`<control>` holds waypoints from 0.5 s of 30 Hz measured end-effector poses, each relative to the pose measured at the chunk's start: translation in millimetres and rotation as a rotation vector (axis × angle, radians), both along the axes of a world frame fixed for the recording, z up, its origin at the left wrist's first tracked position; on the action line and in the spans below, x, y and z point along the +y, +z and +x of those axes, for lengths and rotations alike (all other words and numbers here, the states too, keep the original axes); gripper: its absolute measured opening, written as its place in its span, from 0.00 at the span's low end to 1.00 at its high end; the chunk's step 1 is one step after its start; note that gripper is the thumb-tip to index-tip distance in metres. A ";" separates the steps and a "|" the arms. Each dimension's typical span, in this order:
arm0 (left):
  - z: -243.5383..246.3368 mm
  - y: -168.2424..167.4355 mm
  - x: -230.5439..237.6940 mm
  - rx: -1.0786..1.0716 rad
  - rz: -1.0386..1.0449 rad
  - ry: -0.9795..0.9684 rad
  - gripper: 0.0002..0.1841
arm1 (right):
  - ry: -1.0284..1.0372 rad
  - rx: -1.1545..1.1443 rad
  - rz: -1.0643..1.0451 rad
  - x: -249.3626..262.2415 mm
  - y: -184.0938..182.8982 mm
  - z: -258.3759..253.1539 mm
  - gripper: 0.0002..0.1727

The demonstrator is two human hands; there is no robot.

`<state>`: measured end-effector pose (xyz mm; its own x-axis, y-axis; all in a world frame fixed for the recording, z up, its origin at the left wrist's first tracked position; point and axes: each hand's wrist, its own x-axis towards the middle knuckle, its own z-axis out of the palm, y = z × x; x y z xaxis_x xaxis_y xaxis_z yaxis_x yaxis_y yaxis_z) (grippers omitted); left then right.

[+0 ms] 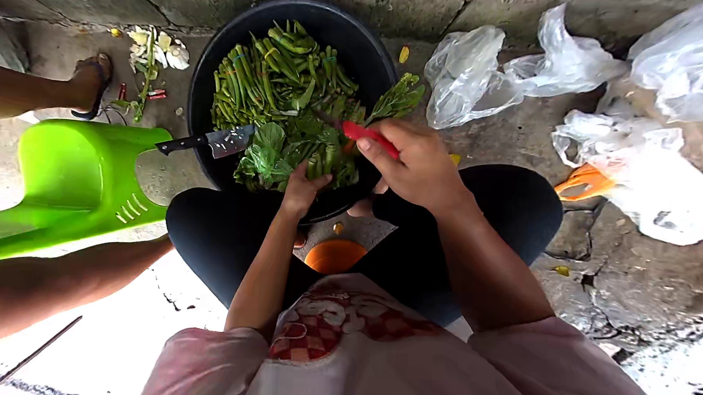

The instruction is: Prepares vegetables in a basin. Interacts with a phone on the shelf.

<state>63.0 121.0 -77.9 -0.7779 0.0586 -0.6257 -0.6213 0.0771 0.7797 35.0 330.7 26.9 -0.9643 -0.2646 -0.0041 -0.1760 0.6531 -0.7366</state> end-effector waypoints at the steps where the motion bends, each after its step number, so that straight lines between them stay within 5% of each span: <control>1: -0.7 15.2 -5.9 0.094 -0.021 -0.035 0.23 | 0.032 0.004 0.017 1.6 -3.2 1.0 0.25; 7: -12.1 62.0 -46.0 0.429 -0.170 -0.182 0.22 | 0.204 -0.022 0.064 -2.1 -9.2 7.2 0.26; 15: -13.2 51.0 -50.8 0.539 -0.136 -0.131 0.18 | 0.177 0.007 0.068 -13.7 -16.0 2.7 0.27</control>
<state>49.8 70.2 -26.9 -0.9810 0.1224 -0.1508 -0.1168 0.2485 0.9616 37.6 317.0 10.9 -0.9029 -0.4293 -0.0213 -0.2974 0.6597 -0.6902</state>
